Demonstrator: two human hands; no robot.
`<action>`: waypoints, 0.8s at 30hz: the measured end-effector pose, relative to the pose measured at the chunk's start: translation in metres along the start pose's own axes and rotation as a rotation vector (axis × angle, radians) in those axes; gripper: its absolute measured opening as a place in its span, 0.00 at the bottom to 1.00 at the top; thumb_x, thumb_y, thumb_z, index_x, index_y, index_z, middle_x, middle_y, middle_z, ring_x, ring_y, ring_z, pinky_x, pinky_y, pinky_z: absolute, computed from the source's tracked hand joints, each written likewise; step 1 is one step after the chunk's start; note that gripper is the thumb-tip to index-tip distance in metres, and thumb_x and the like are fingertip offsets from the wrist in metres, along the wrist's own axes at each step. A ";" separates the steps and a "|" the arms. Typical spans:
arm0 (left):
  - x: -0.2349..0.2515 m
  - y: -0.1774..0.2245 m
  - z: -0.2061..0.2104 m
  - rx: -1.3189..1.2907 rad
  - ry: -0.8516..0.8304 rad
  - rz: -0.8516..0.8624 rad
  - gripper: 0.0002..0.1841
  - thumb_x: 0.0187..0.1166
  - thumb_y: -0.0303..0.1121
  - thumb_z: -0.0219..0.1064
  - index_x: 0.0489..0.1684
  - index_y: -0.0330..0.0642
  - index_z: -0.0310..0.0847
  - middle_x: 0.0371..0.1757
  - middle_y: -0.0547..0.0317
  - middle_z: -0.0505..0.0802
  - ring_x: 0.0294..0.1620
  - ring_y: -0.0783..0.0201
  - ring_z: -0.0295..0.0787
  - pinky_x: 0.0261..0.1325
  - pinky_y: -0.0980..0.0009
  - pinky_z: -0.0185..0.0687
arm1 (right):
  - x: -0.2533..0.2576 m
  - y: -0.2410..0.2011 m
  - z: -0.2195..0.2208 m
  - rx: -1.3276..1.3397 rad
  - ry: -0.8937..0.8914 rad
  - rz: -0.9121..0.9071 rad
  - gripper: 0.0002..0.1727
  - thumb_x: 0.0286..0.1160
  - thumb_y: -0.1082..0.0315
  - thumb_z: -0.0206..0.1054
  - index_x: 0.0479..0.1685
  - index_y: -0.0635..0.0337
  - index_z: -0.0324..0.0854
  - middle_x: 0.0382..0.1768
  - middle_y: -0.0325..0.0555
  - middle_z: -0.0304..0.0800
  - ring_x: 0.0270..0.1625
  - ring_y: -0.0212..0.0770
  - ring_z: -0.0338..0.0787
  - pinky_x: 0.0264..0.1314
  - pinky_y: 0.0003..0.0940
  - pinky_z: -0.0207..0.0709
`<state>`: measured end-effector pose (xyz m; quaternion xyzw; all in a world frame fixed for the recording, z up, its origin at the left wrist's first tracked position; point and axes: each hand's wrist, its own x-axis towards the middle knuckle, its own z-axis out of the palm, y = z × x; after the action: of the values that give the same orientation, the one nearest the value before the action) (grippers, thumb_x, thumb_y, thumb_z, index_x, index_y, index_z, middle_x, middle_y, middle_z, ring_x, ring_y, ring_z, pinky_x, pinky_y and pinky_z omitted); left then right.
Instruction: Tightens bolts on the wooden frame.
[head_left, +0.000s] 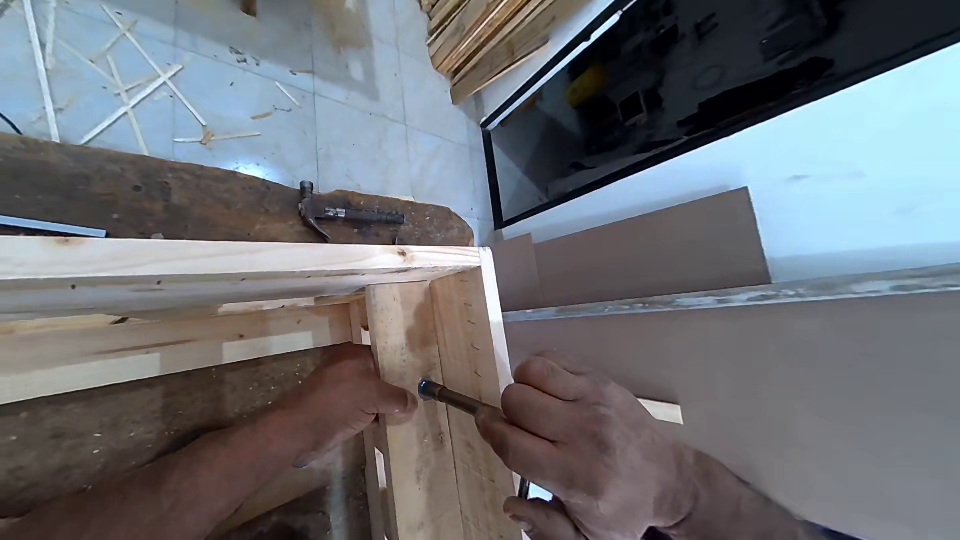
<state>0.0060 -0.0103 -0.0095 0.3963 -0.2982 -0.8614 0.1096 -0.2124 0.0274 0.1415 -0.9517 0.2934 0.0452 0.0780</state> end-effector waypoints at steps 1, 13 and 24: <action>0.001 0.000 0.000 0.009 0.003 -0.007 0.15 0.64 0.19 0.79 0.48 0.33 0.86 0.46 0.47 0.96 0.47 0.57 0.96 0.52 0.64 0.93 | 0.002 0.004 -0.003 0.001 -0.037 -0.047 0.28 0.84 0.41 0.46 0.46 0.55 0.82 0.28 0.40 0.75 0.35 0.44 0.77 0.42 0.38 0.71; 0.001 -0.001 -0.001 0.016 0.020 0.019 0.16 0.62 0.20 0.80 0.47 0.35 0.87 0.45 0.49 0.96 0.46 0.58 0.96 0.53 0.64 0.93 | 0.013 -0.017 0.014 -0.091 0.149 0.271 0.41 0.88 0.31 0.37 0.35 0.56 0.84 0.16 0.41 0.72 0.19 0.43 0.76 0.18 0.37 0.66; -0.004 -0.009 0.006 -0.010 0.057 0.145 0.13 0.61 0.18 0.75 0.45 0.31 0.87 0.39 0.44 0.95 0.39 0.55 0.95 0.44 0.61 0.93 | 0.039 -0.092 0.008 0.071 0.445 1.299 0.32 0.88 0.37 0.50 0.20 0.47 0.82 0.13 0.31 0.73 0.15 0.33 0.77 0.14 0.35 0.68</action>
<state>0.0045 0.0011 -0.0089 0.3975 -0.3189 -0.8409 0.1823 -0.1285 0.0823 0.1395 -0.5664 0.8148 -0.1235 0.0040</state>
